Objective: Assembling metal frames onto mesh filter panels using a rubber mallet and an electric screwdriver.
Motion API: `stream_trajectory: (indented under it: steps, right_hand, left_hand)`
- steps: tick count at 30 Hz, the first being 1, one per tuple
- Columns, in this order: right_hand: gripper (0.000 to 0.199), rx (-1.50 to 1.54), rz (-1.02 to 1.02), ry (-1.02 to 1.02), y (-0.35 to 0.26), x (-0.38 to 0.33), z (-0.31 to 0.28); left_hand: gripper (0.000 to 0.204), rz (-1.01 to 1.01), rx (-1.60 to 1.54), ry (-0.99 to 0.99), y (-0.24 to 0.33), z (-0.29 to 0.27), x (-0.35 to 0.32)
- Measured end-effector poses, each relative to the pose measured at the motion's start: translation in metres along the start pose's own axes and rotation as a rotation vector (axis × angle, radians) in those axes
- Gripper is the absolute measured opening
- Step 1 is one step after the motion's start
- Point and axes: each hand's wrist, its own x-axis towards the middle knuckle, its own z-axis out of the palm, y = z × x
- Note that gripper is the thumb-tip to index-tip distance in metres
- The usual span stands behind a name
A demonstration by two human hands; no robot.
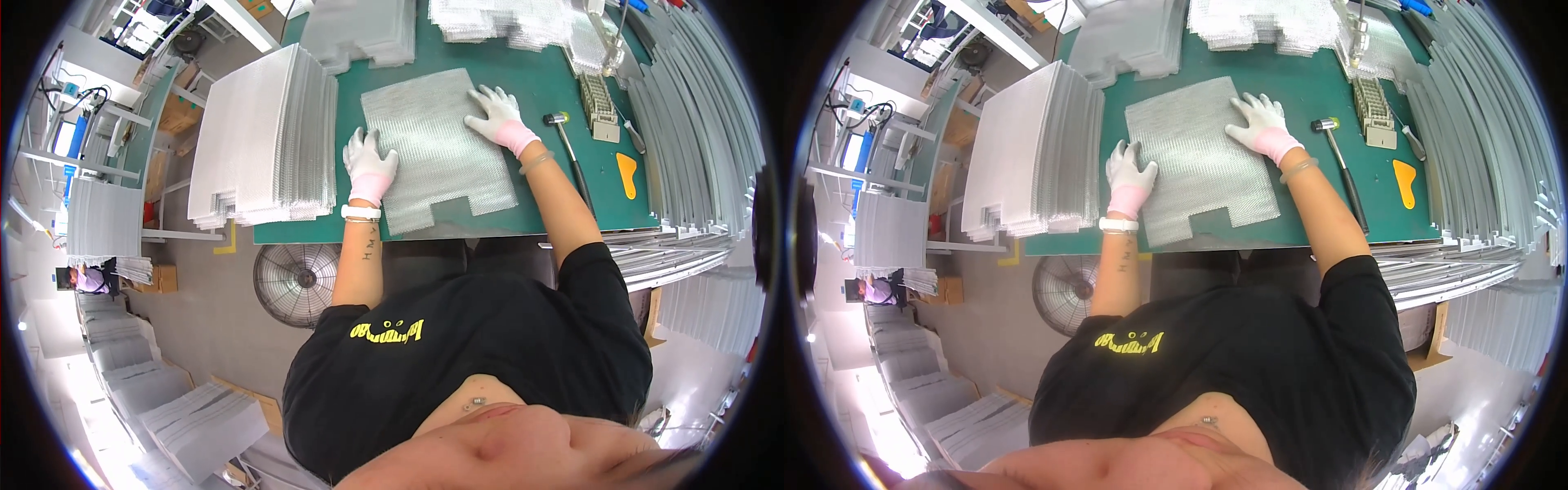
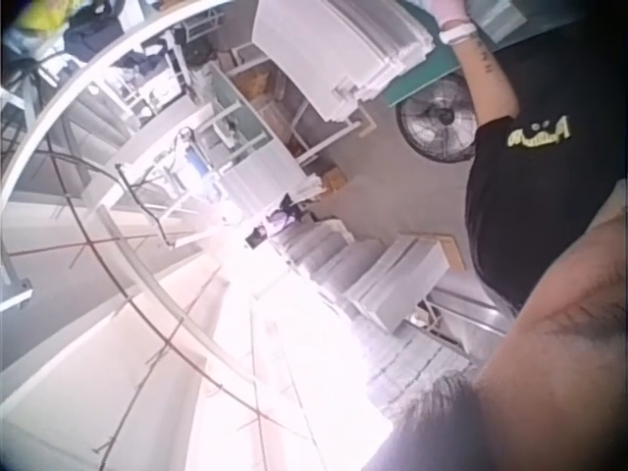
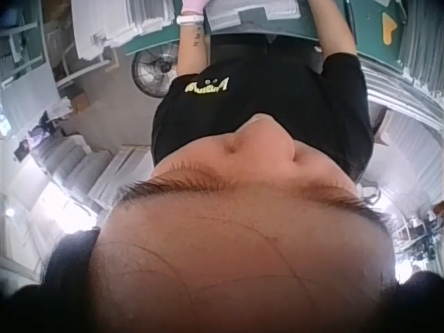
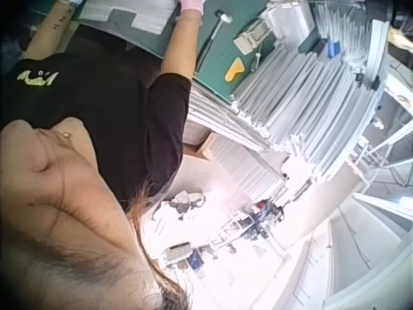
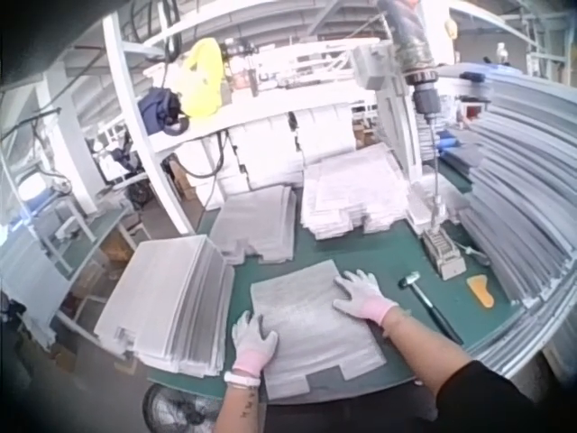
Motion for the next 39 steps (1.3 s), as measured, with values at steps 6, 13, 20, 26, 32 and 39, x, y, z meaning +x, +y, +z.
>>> stream_trajectory:
  steps: [6,13,20,26,32,39]
  right_hand:
    - [0.057,0.65,-0.013,0.183,0.026,-0.039,-0.015]
    - [0.06,0.125,-0.144,0.099,-0.013,-0.147,-0.018]
    - [0.056,0.054,-0.078,0.142,-0.024,-0.155,-0.019]
    - [0.042,-0.021,-0.124,0.301,-0.001,-0.134,-0.073]
    - [0.046,-0.134,0.355,0.639,0.203,-0.023,-0.105]
    - [0.079,0.208,0.778,0.126,0.217,0.071,-0.12]
  left_hand:
    - [0.065,-0.014,-0.114,0.085,-0.003,-0.025,-0.023]
    - [0.068,0.142,0.085,0.05,0.016,-0.027,-0.097]
    - [0.062,0.136,0.197,0.044,0.025,-0.018,-0.097]
    - [0.061,0.254,0.345,-0.069,0.015,-0.014,-0.098]
    - [0.066,0.264,0.331,-0.155,0.032,-0.025,-0.095]
    - [0.069,0.236,0.305,-0.15,0.036,-0.029,-0.091]
